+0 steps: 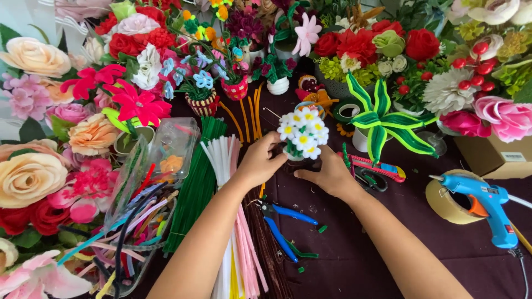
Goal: Assembling artificial flowers using pipe cleaners, glue gun, and decorative flower heads.
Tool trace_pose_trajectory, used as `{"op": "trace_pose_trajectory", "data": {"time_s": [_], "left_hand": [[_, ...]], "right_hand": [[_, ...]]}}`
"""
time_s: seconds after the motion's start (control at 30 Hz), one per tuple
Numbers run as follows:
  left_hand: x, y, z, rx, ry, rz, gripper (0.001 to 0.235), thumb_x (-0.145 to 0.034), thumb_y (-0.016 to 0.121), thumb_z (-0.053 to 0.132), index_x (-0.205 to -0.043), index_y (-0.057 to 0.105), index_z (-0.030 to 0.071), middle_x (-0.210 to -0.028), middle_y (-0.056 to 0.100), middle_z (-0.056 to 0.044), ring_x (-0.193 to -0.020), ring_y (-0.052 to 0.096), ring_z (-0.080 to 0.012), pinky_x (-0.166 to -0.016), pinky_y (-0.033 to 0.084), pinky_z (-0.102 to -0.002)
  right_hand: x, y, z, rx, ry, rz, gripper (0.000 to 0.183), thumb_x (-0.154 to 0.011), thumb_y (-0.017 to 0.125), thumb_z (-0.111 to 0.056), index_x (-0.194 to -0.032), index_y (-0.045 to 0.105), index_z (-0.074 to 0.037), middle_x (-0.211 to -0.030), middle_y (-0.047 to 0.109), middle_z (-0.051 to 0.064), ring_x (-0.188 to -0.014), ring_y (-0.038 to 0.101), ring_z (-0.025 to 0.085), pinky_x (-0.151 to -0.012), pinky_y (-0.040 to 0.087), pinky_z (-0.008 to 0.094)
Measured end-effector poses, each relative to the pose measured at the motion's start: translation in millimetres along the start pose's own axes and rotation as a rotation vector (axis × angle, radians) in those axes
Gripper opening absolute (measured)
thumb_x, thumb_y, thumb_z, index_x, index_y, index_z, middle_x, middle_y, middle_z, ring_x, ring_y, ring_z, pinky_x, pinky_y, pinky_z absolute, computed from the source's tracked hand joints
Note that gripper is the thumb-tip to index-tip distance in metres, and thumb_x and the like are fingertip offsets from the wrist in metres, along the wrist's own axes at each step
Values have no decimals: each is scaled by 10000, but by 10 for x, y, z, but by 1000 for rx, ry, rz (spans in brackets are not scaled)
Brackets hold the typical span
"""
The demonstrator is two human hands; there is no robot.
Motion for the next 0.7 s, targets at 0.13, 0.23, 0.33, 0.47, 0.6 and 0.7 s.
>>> {"op": "trace_pose_trajectory", "data": {"time_s": [0.13,0.23,0.33,0.47,0.6,0.7], "left_hand": [[4,48,10,-63,25,19,534,-957,649,222,-1421,517,-7,-1451,508,-286,-1400,408,-518,-1097,416,-619],[2,82,-14,-63,104,72,471,-976,627,213,-1355,552,-56,-1346,566,-313,-1324,486,-537,-1060,459,-604],[-56,139,-157,-65,134,96,439,-982,638,211,-1339,576,-38,-1321,583,-279,-1318,501,-510,-1044,479,-588],[-54,155,-174,-65,166,137,445,-966,664,251,-1282,597,-56,-1274,608,-284,-1293,530,-487,-1034,483,-585],[-37,169,-184,-21,204,144,462,-902,747,231,-1227,623,-74,-1223,620,-260,-1254,567,-447,-1039,463,-563],[-59,199,-216,-6,227,152,413,-912,741,216,-1210,648,-56,-1219,626,-242,-1239,580,-436,-1040,468,-558]], "right_hand": [[-42,126,196,55,-29,29,716,-781,876,-325,-1320,572,35,-1187,631,194,-1003,684,339,-806,608,444],[-34,140,174,61,-61,51,645,-780,878,-314,-1252,613,37,-1139,630,201,-935,684,346,-757,606,445],[-27,121,142,46,-46,47,624,-790,861,-297,-1262,612,27,-1146,627,199,-965,684,363,-765,597,462],[11,62,117,72,39,4,674,-787,855,-315,-1303,579,19,-1211,639,203,-1041,684,358,-834,595,465],[52,-59,19,72,94,-21,774,-743,905,-348,-1369,579,-30,-1259,678,187,-1090,706,340,-874,603,447],[128,-111,-113,70,63,29,700,-796,856,-379,-1333,602,-9,-1190,711,211,-1056,727,359,-828,622,460]]}}
Point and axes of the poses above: each hand's wrist, its own x-axis away from the middle knuckle, its own y-axis out of the palm, z = x × y, the point moved 1 cm from there along -x, towards the middle knuckle
